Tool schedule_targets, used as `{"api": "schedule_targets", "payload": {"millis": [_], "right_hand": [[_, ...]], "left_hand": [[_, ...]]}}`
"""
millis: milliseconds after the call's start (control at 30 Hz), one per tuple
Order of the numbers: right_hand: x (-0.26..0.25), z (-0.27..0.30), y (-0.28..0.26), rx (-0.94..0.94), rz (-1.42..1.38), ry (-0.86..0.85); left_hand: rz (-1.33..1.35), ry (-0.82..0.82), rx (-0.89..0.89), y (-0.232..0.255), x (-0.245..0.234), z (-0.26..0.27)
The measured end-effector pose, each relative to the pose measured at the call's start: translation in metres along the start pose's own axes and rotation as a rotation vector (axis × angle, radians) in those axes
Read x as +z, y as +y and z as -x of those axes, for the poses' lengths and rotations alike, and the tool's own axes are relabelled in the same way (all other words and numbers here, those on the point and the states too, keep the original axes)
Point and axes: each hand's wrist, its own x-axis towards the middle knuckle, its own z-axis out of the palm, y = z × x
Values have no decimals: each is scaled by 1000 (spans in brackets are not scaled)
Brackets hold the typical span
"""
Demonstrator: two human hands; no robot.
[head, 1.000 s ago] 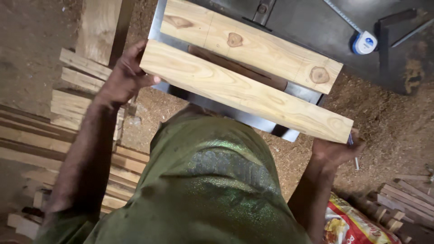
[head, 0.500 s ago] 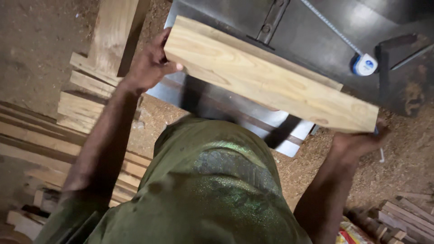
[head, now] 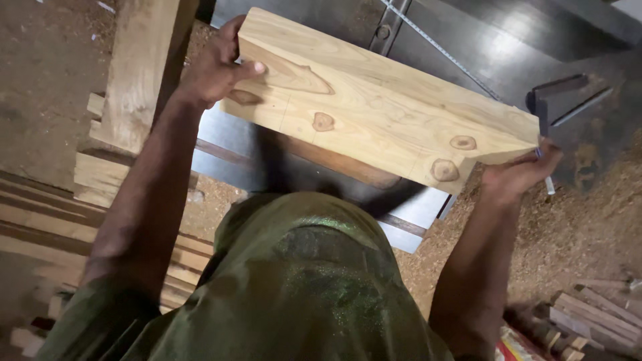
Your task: The person measures and marks wooden planks on a table saw surface using a tape measure, a square, and a marker. They align the tools to draw straight lines on the wood, preparing it for cutting.
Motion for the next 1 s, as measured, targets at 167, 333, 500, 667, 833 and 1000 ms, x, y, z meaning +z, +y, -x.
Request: {"api": "schedule_targets", "payload": {"millis": [167, 333, 500, 667, 833, 1000], "right_hand": [[-24, 19, 7, 145, -126, -281], [-10, 53, 8, 203, 124, 250], [12, 82, -8, 359, 773, 439], [39, 74, -31, 515, 990, 474], [53, 69, -41, 525, 1056, 417], [61, 70, -41, 524, 1144, 353]], "left_hand": [[-24, 66, -220, 10, 7, 22], [-131, 60, -108, 4, 11, 49], [-400, 207, -421, -11, 14, 54], [-561, 186, -253, -6, 7, 32], [-969, 87, -282, -16, 3, 0], [-865, 173, -456, -25, 0, -9]]}}
